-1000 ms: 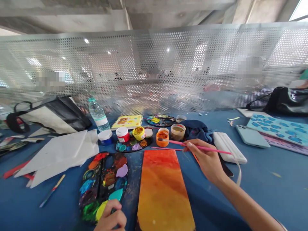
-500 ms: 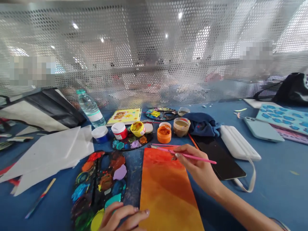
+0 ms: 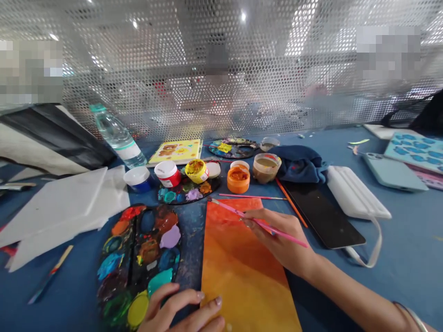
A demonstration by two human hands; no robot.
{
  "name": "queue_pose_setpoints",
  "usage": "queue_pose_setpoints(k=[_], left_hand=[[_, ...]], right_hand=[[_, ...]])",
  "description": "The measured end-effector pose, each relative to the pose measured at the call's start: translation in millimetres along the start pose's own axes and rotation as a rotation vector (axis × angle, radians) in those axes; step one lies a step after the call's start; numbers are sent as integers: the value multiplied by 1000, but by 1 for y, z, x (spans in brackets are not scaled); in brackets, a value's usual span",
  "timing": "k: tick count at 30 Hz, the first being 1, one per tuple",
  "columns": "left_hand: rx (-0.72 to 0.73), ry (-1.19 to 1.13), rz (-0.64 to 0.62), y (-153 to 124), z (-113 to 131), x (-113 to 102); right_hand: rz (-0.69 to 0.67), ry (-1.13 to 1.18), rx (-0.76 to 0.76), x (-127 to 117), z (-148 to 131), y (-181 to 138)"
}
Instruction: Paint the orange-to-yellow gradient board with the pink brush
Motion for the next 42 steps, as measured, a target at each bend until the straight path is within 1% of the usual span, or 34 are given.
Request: queue_pose_setpoints(k=[4,17,23,29,37,42], left_hand=[[27,-18,-36,0,1,1],[28,-80,-101,0,1,-4],[27,-82,-95,1,1,-5],[34,-75,-91,2,2,-3],[40,-73,-106,2,0,-5],[31,-84,-95,3,0,-5]], right_hand=[[-40,-45,1,1,-1,2],[-64,-92,14,4,4,-1],[-19,-109,28,3,3,2],[-77,-97,10,4,2,0],[-24,-89,62,1,4,1],[-68,-81,76,3,3,1]])
Point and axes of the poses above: each hand's wrist, its own y-axis towards the middle knuckle, its own x-axis out of the palm, z = x × y, the point moved 3 cm from there along y, towards the middle knuckle, and after that the axes turned 12 degrees about x, right-handed, at the moved point
